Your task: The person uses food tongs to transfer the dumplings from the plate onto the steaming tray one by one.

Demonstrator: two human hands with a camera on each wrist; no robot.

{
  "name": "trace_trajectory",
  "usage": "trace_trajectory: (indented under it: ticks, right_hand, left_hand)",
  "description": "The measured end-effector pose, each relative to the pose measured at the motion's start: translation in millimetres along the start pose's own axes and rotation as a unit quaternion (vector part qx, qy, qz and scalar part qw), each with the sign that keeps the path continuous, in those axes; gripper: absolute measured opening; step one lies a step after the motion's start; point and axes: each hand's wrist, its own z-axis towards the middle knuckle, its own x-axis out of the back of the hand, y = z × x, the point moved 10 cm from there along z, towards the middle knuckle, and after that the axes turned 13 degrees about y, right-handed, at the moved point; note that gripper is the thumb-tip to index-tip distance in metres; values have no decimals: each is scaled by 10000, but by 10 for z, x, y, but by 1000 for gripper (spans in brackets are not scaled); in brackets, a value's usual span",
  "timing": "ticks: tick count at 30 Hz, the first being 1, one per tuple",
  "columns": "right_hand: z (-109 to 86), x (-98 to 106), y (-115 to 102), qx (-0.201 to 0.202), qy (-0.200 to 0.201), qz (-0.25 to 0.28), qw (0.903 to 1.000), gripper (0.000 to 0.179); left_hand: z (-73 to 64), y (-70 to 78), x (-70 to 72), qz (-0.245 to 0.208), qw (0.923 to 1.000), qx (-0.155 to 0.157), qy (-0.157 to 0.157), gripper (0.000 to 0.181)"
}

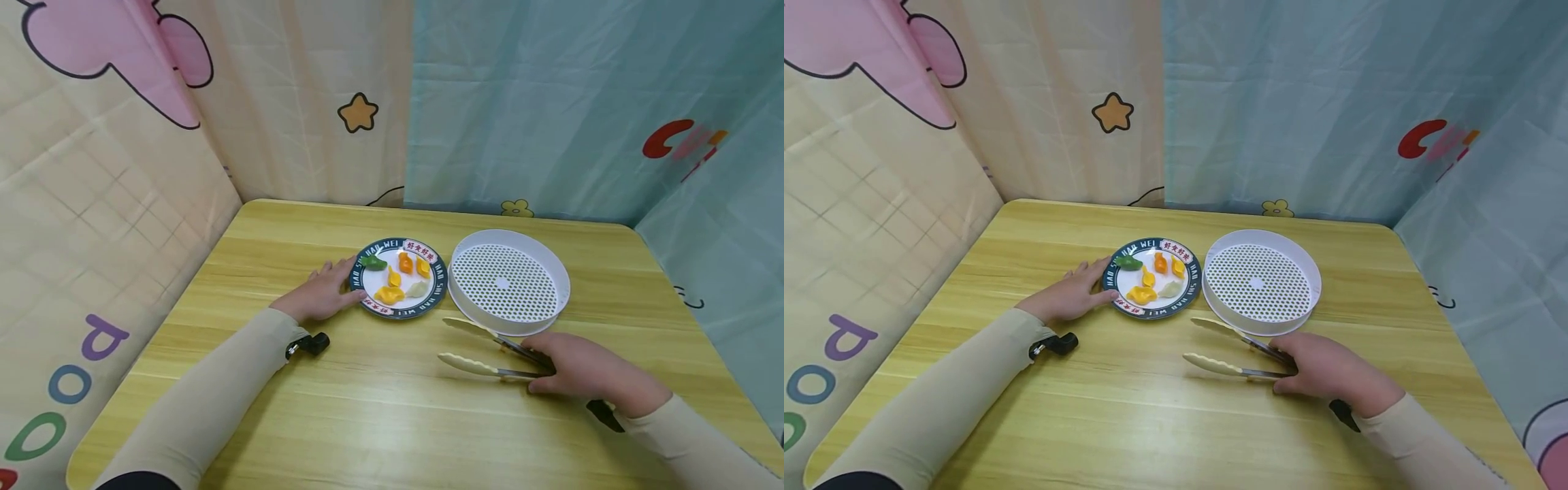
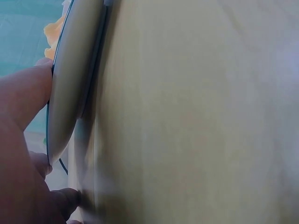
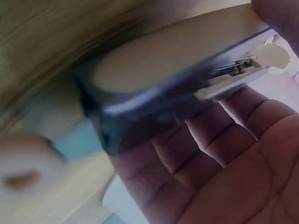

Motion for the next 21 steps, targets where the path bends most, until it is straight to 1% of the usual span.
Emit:
trace_trajectory:
  ticks: [3, 8, 11, 13, 16, 17, 19, 21]
  right_hand:
    - [10, 7, -32, 107, 47, 28, 9999, 51]
    - [6, 58, -138, 360, 246, 276, 9987, 43]
    - [23, 116, -198, 447, 487, 533, 9964, 40]
    - [55, 181, -248, 530, 738, 611, 9940, 32]
    - [140, 298, -323, 615, 1136, 422, 9907, 22]
    - [178, 324, -346, 614, 1207, 331, 9902, 18]
    - [261, 362, -388, 516, 1277, 138, 9904, 15]
    - [357, 374, -423, 364, 1274, -3, 9912, 17]
  left_hand:
    - [7, -3, -4, 6, 10000, -1, 0, 93]
    - [17, -24, -22, 52, 10000, -6, 6, 94]
    - [18, -26, -28, 67, 10000, -10, -3, 95]
    - [16, -24, -28, 64, 10000, -10, -11, 95]
    - [17, -24, -28, 62, 10000, -24, -2, 95]
    - [18, -26, -26, 63, 10000, -26, 8, 94]
    - [23, -31, -27, 73, 10000, -37, 22, 95]
    - [28, -37, -26, 77, 10000, -46, 35, 95]
